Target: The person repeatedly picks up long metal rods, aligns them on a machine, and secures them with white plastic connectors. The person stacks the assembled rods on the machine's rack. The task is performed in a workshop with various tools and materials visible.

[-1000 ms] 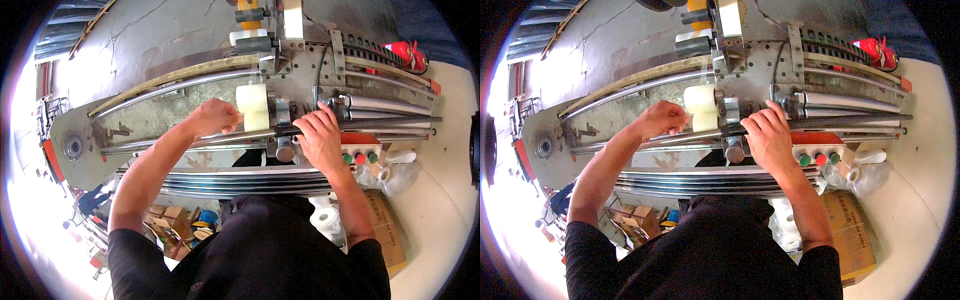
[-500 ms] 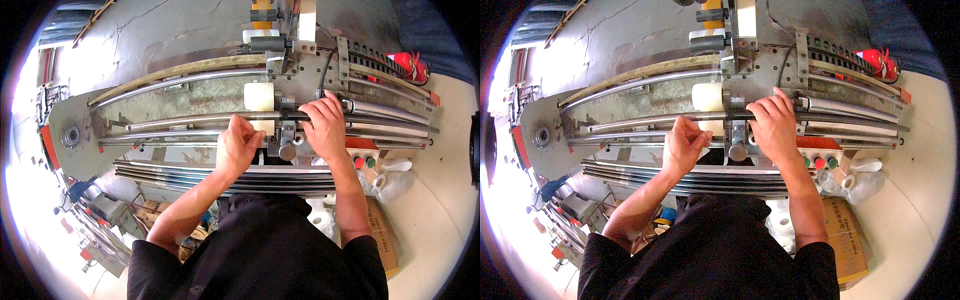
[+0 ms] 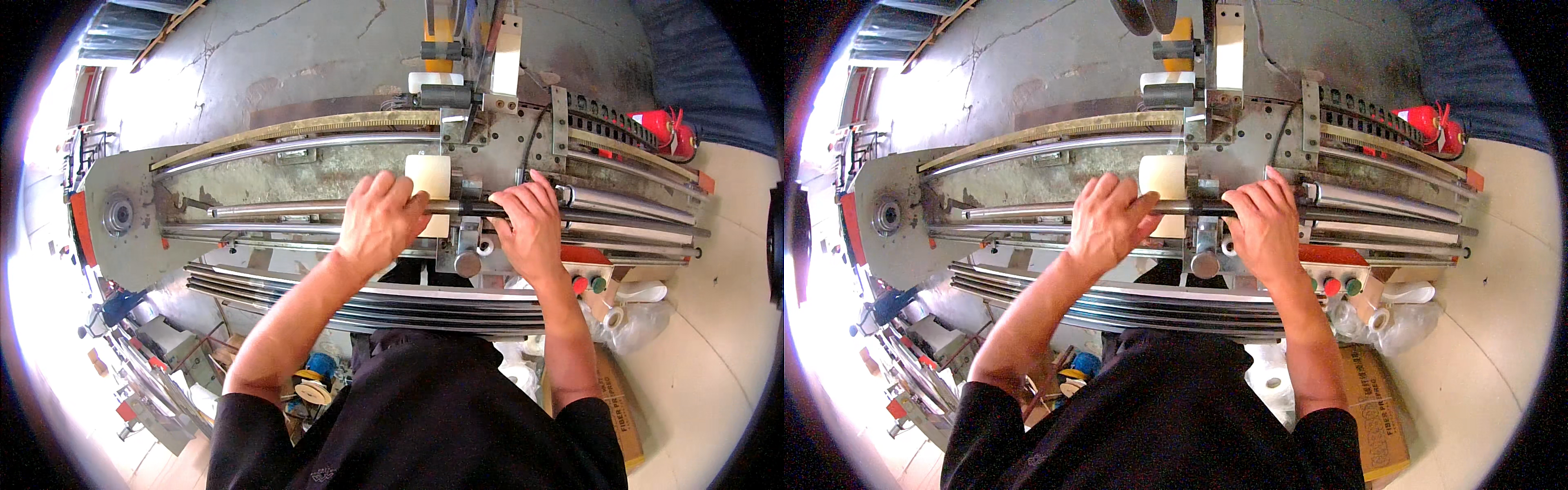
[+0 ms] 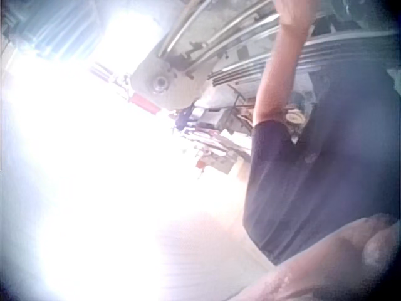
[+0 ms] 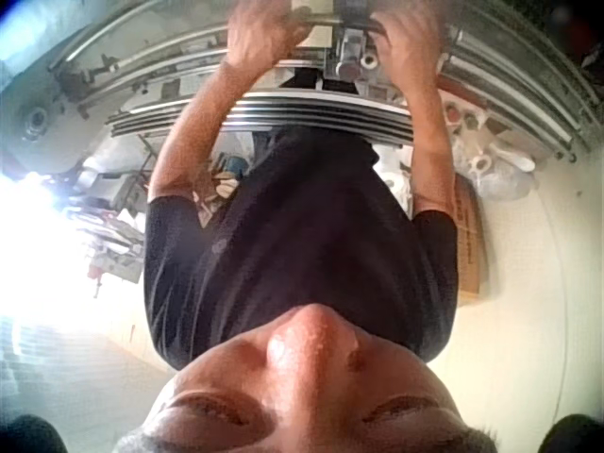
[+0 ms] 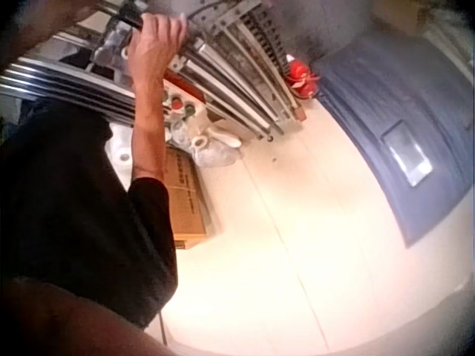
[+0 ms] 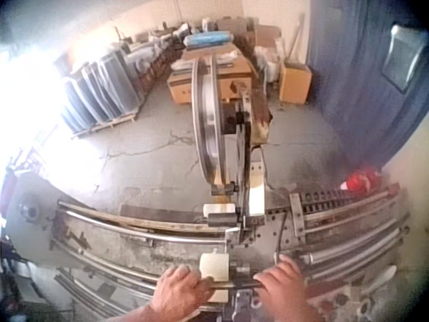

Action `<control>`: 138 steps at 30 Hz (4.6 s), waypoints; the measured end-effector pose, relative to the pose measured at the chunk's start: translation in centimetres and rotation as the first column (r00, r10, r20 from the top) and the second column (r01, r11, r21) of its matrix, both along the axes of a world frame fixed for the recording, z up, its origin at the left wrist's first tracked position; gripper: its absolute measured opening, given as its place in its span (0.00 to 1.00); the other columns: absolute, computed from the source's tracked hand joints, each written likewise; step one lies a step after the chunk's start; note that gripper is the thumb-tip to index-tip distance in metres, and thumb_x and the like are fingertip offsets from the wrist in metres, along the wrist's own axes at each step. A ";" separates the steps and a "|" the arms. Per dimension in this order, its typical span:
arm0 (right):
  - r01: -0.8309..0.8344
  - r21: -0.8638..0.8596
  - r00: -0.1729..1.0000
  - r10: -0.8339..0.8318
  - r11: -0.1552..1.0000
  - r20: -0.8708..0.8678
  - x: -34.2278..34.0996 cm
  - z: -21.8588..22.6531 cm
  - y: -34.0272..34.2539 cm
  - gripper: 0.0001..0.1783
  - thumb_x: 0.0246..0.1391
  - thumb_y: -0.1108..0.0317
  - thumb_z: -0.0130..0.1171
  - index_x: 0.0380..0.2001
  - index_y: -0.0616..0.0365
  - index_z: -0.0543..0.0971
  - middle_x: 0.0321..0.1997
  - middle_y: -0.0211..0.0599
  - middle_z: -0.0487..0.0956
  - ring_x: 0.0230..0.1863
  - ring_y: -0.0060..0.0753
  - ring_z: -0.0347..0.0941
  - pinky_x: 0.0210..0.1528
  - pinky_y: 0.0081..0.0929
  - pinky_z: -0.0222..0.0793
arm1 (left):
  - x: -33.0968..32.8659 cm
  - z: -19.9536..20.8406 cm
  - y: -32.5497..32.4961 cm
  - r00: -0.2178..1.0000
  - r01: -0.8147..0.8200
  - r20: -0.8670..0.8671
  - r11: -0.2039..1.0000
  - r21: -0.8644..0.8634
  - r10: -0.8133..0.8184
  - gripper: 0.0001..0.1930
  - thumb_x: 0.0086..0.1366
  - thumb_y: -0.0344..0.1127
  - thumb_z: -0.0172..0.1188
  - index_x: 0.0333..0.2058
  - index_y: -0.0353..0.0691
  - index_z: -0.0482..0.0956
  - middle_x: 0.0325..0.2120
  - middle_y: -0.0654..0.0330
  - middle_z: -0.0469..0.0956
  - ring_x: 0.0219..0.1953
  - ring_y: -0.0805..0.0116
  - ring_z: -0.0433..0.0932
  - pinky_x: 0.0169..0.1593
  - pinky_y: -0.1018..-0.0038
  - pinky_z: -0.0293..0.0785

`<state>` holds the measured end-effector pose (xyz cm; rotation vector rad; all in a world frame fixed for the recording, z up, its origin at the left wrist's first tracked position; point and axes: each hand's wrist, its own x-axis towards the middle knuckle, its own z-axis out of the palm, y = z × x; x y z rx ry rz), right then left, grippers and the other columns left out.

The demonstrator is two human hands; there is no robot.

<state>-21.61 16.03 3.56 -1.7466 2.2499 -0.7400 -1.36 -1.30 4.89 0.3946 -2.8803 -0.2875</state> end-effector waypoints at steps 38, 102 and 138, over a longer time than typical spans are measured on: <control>-0.118 0.202 0.977 0.077 0.972 0.199 3.9 2.5 -2.7 0.25 0.61 0.46 0.61 0.42 0.61 0.81 0.44 0.46 0.82 0.52 0.50 0.77 0.67 0.47 0.63 | 0.5 -1.4 1.6 0.998 0.058 -0.055 0.931 0.360 -0.041 0.23 0.54 0.23 0.63 0.47 0.35 0.64 0.32 0.54 0.78 0.35 0.51 0.78 0.42 0.59 0.68; 0.731 -0.447 0.542 -0.837 0.516 -0.079 3.5 -2.2 20.6 0.48 0.54 0.72 0.63 0.74 0.71 0.52 0.77 0.67 0.54 0.78 0.66 0.49 0.79 0.56 0.38 | 0.6 -6.3 5.5 0.964 -0.079 0.253 0.996 -0.030 0.084 0.49 0.56 0.42 0.72 0.70 0.27 0.57 0.74 0.41 0.52 0.78 0.49 0.49 0.78 0.56 0.46; 0.410 0.264 0.665 -0.485 0.873 0.568 24.8 1.3 20.4 0.28 0.59 0.71 0.62 0.63 0.65 0.73 0.61 0.52 0.80 0.64 0.48 0.76 0.68 0.37 0.67 | 0.8 -1.0 6.2 0.950 -0.053 0.291 0.975 -0.216 0.116 0.42 0.64 0.39 0.62 0.72 0.32 0.55 0.75 0.46 0.53 0.78 0.52 0.49 0.78 0.59 0.45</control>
